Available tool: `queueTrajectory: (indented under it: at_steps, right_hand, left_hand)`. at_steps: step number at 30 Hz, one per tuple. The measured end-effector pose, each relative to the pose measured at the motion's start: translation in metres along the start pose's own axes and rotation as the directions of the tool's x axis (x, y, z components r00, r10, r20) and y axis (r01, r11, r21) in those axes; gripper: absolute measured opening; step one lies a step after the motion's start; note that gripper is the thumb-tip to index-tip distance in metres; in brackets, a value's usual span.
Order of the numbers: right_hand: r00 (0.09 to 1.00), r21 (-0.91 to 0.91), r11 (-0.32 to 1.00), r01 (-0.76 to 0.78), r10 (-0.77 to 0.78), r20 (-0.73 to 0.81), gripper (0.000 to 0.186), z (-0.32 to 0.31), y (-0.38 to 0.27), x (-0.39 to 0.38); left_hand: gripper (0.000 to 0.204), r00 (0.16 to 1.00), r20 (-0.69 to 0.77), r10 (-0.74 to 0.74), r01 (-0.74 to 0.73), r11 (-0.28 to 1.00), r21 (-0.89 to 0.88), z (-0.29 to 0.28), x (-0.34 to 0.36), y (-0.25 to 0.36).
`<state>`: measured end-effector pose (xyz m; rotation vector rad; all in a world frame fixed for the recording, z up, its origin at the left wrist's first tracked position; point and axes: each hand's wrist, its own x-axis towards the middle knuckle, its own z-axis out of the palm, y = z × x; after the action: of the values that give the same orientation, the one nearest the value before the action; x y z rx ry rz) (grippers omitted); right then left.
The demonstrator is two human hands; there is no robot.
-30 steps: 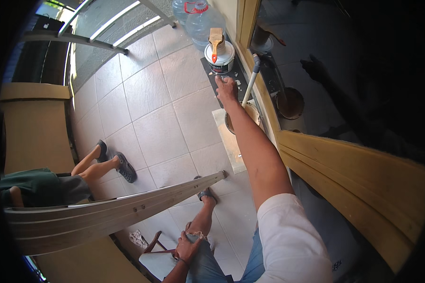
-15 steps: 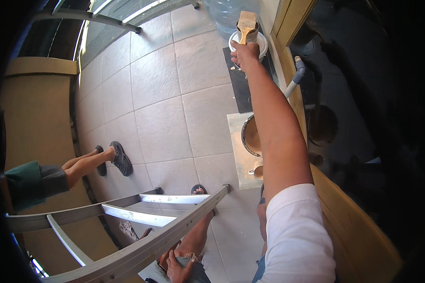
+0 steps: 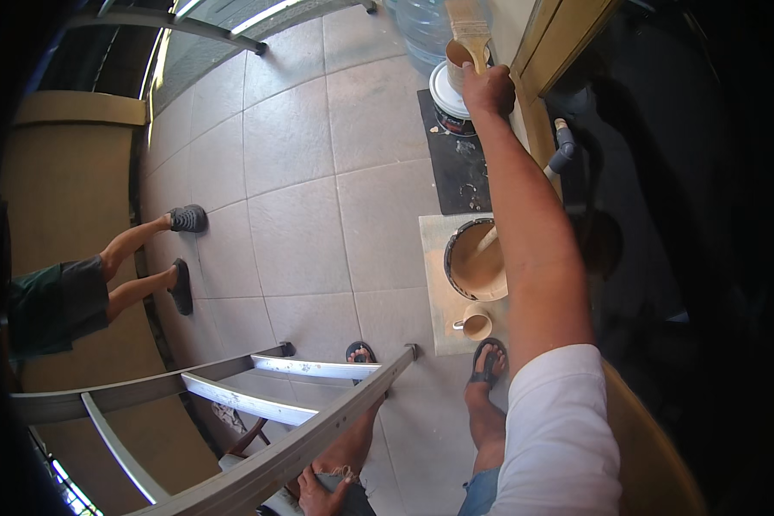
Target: The person paints a curved ceiling surface using a paintbrush and a small container of beige paint. They repeatedly dip the brush into the container and apply paint in long strokes, working across the ceiling area.
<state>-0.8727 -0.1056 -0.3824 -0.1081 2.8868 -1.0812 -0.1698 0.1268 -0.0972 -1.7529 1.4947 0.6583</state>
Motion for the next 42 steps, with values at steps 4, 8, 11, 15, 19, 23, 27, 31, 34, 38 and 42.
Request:
queueTrajectory:
  at_steps: [4,8,11,15,19,23,27,31,34,38,42]
  right_hand:
    - [1.000,-0.035,0.999,-0.006,0.007,0.028,0.049,-0.003,-0.009,0.015]
    - [0.999,-0.017,1.000,0.004,-0.003,0.038,0.040,0.012,-0.002,0.031]
    - [0.999,0.020,1.000,-0.021,0.020,0.042,0.035,0.015,-0.008,0.031]
    - [0.999,0.012,0.999,-0.053,0.053,0.007,0.033,0.009,0.000,0.032]
    - [0.998,-0.018,0.998,0.061,-0.061,0.009,0.032,-0.001,0.003,-0.002]
    - [0.985,-0.074,0.984,0.163,-0.158,0.074,0.030,-0.044,0.004,-0.045]
    - [0.980,0.006,0.982,0.186,-0.186,0.065,0.021,-0.135,0.013,-0.121]
    - [0.975,0.147,0.983,0.113,-0.138,0.176,0.017,-0.244,0.004,-0.242]
    - [0.959,0.117,0.993,0.023,-0.055,0.280,0.013,-0.356,-0.024,-0.331]
    - [0.927,0.080,0.979,0.190,-0.206,0.314,0.009,-0.475,-0.032,-0.426]
    - [0.868,0.175,0.982,0.072,-0.148,0.475,0.010,-0.564,-0.062,-0.493]
  left_hand:
    - [0.094,0.996,-0.048,0.069,-0.072,0.996,-0.058,0.004,0.004,-0.006]
    - [0.100,0.987,-0.149,0.055,-0.058,0.998,-0.015,0.010,0.006,-0.009]
    - [0.102,0.994,-0.106,-0.035,0.024,0.994,-0.103,0.005,0.002,-0.001]
    - [0.102,0.984,-0.172,0.048,-0.063,0.995,-0.080,0.004,0.006,-0.005]
    - [0.102,0.996,0.032,-0.083,0.084,0.996,-0.015,-0.008,0.002,0.012]
    - [0.116,0.984,-0.136,0.112,-0.104,0.992,0.067,0.011,0.006,-0.006]
    - [0.109,0.970,-0.082,0.230,-0.225,0.972,0.060,0.006,0.022,-0.020]
    - [0.102,0.929,-0.125,0.349,-0.351,0.936,0.000,0.027,0.032,-0.046]
    - [0.088,0.788,-0.213,0.578,-0.578,0.813,0.068,0.027,0.046,-0.067]
    - [0.065,0.742,-0.102,0.662,-0.619,0.620,-0.482,0.005,-0.004,-0.056]
    - [0.074,0.702,0.319,0.637,0.084,0.370,-0.925,-0.018,-0.051,-0.033]
